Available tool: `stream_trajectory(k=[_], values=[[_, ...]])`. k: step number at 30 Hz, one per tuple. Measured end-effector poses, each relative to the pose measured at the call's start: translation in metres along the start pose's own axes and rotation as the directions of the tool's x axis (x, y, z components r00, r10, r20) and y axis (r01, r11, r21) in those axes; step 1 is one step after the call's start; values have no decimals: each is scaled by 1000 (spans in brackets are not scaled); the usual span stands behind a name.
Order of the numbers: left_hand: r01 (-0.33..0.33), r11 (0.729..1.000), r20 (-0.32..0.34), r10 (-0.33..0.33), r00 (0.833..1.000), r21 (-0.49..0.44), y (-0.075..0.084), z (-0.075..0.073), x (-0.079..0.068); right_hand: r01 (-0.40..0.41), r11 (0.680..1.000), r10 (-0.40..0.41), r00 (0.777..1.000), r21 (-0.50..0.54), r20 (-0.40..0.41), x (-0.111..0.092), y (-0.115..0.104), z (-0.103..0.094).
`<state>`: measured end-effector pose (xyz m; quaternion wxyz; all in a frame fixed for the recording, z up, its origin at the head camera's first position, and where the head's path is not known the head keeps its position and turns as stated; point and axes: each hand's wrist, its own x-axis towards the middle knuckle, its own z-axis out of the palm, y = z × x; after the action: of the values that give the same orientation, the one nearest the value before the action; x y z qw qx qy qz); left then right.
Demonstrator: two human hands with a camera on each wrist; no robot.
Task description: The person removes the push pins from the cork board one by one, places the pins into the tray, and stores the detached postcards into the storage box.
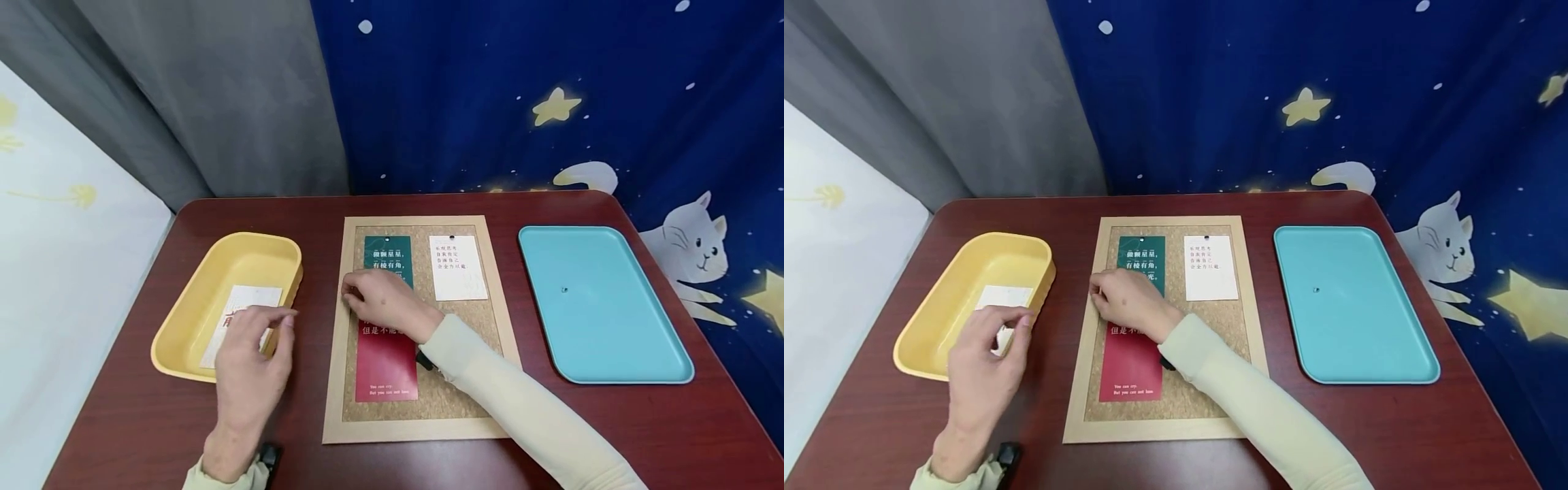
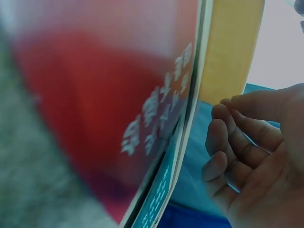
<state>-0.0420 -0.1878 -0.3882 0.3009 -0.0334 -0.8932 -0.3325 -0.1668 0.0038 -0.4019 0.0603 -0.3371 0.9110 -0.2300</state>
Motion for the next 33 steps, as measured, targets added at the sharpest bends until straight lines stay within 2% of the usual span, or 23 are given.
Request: stream_trajectory(k=[5,8,12,17,20,24,27,33], values=[[-67,998,81,69,994,-21,16,10,-8,6,1000,-6,1000,-20,-3,-7,6,2],[-75,997,152,75,986,-3,23,17,-13,5,1000,-5,1000,-26,3,-11,9,3],[-87,995,248,75,966,38,27,25,-17,-4,1000,4,1000,-17,28,-16,12,4],[-89,995,328,69,942,49,29,32,-21,-24,1000,25,999,-5,43,-19,17,1],[-64,996,385,35,922,64,30,34,-22,-37,999,37,998,-7,55,-20,19,1],[-25,995,470,-23,882,94,32,35,-23,-38,999,38,997,-2,70,-22,21,0],[-18,995,519,-37,854,100,32,37,-25,-37,999,37,997,-7,73,-25,22,-1],[-14,993,574,-58,817,119,31,40,-29,-52,998,55,995,-41,89,-26,22,-3]])
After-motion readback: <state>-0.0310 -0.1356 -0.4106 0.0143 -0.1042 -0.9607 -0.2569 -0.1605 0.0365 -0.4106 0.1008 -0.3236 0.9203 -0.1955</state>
